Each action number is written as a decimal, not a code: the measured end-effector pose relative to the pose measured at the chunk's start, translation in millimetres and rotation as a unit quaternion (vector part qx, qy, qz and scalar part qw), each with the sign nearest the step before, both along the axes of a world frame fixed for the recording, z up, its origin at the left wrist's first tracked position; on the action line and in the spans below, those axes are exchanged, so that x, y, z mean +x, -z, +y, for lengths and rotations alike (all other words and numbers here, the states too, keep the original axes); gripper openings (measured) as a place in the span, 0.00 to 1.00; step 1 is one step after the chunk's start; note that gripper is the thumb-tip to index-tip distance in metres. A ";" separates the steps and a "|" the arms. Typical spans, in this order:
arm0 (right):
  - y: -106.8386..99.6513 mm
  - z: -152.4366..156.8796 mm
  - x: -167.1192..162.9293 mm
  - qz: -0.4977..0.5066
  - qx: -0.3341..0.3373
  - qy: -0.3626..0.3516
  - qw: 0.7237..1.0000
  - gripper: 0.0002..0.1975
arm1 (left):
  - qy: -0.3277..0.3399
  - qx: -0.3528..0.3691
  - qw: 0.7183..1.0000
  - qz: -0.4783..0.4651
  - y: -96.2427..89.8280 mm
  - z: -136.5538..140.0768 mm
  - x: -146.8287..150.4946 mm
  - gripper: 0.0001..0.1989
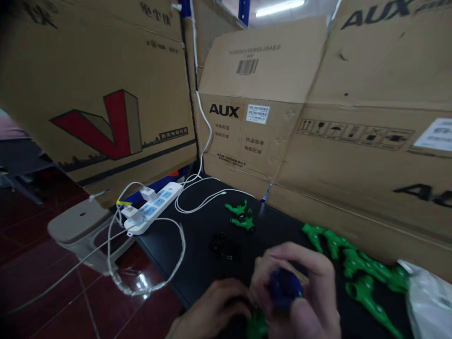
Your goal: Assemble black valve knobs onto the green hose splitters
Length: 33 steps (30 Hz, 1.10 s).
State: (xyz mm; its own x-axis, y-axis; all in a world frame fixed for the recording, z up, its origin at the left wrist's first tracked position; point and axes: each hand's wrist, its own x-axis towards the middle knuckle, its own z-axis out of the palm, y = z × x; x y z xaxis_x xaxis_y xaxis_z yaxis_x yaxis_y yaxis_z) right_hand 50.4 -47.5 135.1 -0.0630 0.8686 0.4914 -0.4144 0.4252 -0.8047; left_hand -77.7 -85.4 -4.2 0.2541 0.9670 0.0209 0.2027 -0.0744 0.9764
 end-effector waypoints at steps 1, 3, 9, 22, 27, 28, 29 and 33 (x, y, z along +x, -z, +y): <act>-0.6 0.6 0.4 0.007 0.010 0.005 1.000 0.15 | 0.007 0.003 1.000 0.002 -1.0 0.0 -0.6 0.08; -1.4 -0.5 1.6 -0.007 -0.017 0.016 1.000 0.14 | 0.012 0.009 1.000 0.012 -3.0 0.4 -1.8 0.09; -0.8 -6.0 1.7 0.006 0.023 -0.005 1.000 0.12 | 0.024 0.018 1.000 0.007 2.5 4.7 -1.7 0.09; 3.2 -2.2 2.0 0.036 0.027 0.024 0.999 0.13 | 0.021 0.022 0.999 0.025 5.8 5.7 -1.0 0.08; 2.3 0.2 5.8 0.053 0.011 0.001 0.999 0.12 | 0.022 0.025 0.999 0.027 5.9 5.9 -0.6 0.08; 1.6 -0.2 6.0 0.048 0.015 0.014 0.999 0.13 | 0.021 0.026 0.999 0.025 6.2 6.0 -0.6 0.08; 0.9 -0.8 5.6 0.042 0.022 0.033 0.998 0.11 | 0.019 0.027 0.999 0.022 6.5 6.0 -0.6 0.08; 0.2 -2.3 0.4 0.031 0.059 0.065 0.996 0.09 | 0.012 0.025 0.999 0.016 7.3 5.9 -0.8 0.09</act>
